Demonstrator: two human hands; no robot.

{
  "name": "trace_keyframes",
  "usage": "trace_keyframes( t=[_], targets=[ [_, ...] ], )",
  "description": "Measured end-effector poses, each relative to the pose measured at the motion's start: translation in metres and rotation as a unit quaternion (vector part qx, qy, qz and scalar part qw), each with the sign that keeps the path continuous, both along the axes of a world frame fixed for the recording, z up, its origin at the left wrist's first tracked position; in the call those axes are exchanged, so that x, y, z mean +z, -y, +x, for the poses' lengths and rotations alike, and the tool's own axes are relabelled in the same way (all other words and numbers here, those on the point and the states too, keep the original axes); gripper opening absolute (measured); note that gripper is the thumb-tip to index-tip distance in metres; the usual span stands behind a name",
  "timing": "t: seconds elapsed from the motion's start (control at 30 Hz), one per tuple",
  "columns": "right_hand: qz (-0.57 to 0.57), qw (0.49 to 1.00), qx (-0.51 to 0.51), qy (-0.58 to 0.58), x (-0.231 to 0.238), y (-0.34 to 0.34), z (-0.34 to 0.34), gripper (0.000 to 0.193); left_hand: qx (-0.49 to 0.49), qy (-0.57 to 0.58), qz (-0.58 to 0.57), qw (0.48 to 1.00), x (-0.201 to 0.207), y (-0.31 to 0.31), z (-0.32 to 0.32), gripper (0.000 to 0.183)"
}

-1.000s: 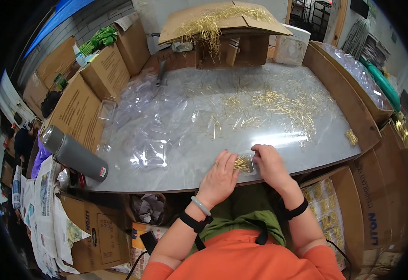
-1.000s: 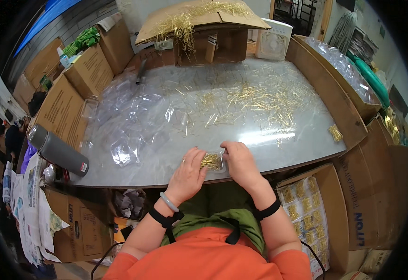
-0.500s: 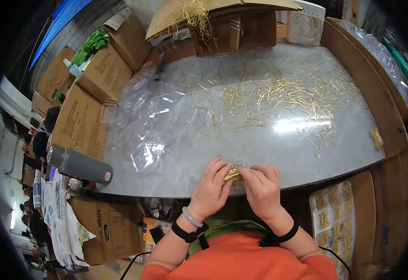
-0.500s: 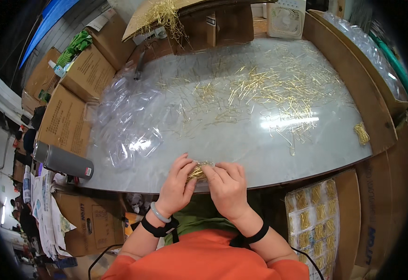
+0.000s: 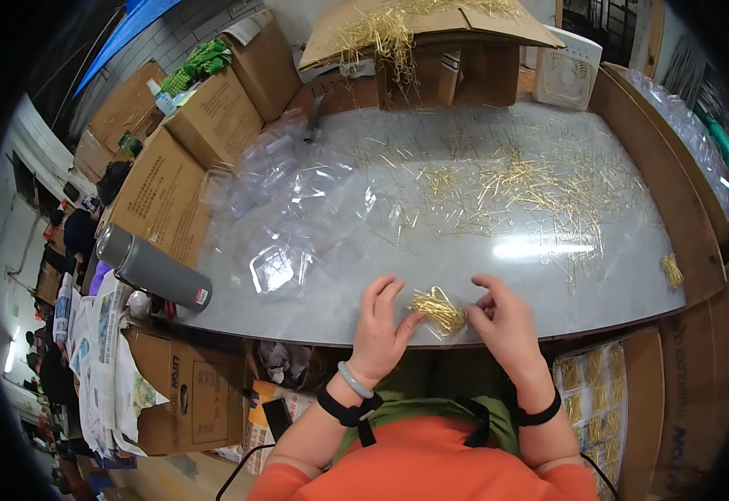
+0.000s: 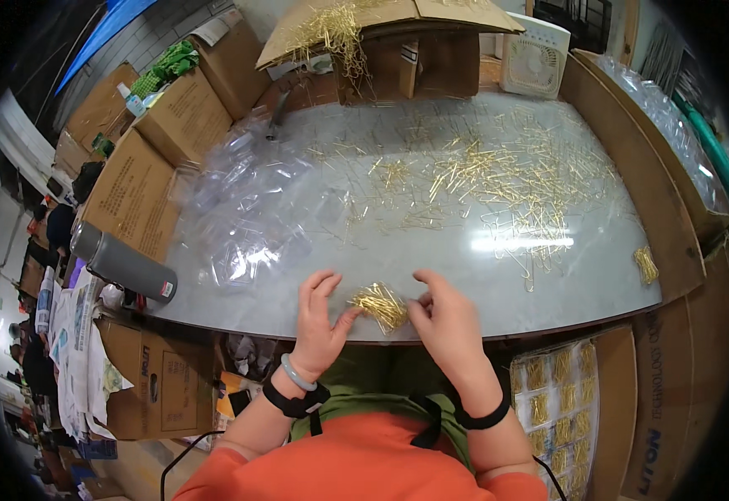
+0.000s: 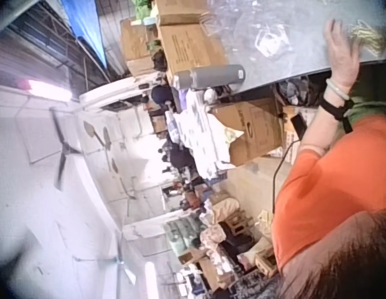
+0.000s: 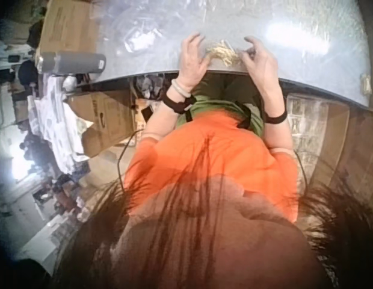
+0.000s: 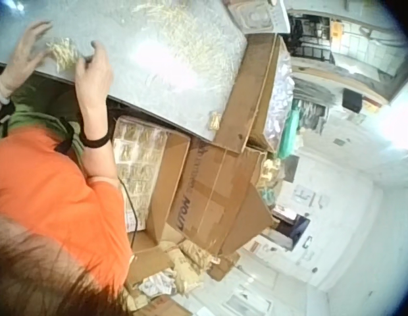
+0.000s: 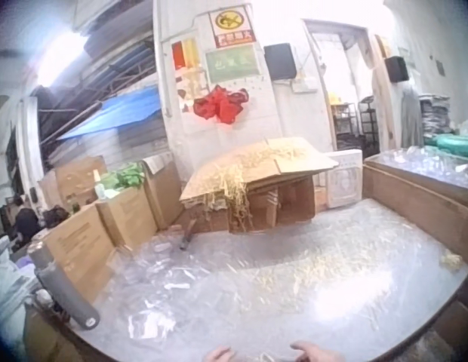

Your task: Gather and sort small gold-colored metal pieces into small plastic bags on an assembly table.

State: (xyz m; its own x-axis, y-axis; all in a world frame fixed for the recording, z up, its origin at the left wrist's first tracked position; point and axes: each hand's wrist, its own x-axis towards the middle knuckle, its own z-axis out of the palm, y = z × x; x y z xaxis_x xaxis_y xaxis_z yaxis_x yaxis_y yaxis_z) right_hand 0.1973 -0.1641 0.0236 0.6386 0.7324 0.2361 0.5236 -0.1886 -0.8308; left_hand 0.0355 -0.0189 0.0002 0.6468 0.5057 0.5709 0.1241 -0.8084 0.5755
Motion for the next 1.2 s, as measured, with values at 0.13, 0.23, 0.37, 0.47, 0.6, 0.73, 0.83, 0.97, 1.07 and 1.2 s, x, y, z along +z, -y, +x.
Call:
trace_keyframes(
  t=[0.13,0.23,0.37,0.47,0.6,0.73,0.83,0.97,1.07,1.2],
  targets=[
    [0.008,0.995,-0.07,-0.071,-0.002,0.004,-0.03,0.034,-0.016,-0.046,-0.001,0.999,-0.008,0.0,-0.016,0.046],
    [0.025,0.995,-0.052,-0.079,-0.008,-0.001,-0.059,0.032,-0.031,-0.068,0.015,0.997,-0.002,0.002,-0.022,0.05],
    [0.039,0.998,-0.057,0.005,-0.008,-0.009,-0.067,0.018,-0.017,-0.046,0.025,0.998,0.0,-0.004,-0.02,0.058],
    [0.022,0.995,-0.077,0.066,0.008,-0.027,-0.041,0.012,-0.004,-0.058,0.06,0.997,0.001,0.0,-0.018,0.063],
    [0.021,0.997,-0.035,0.067,0.0,-0.054,-0.017,0.019,-0.02,-0.052,0.055,0.997,-0.006,0.002,-0.01,0.066],
    [0.018,0.991,-0.037,0.126,-0.004,-0.059,-0.026,0.022,-0.019,-0.056,0.052,0.997,-0.011,0.001,-0.01,0.066],
    [0.024,0.976,-0.064,0.209,-0.002,-0.052,-0.034,0.022,-0.026,-0.056,0.051,0.997,-0.011,0.001,-0.01,0.067],
    [0.0,0.965,-0.035,0.26,-0.001,-0.042,-0.04,0.024,-0.025,-0.055,0.049,0.997,-0.012,0.002,-0.01,0.067],
    [0.015,0.96,-0.006,0.281,-0.001,-0.038,-0.041,0.027,-0.03,-0.05,0.045,0.997,-0.014,0.001,-0.012,0.067],
    [0.045,0.97,-0.007,0.24,-0.005,-0.048,-0.034,0.031,-0.031,-0.045,0.042,0.998,-0.013,0.0,-0.014,0.065]
  ],
)
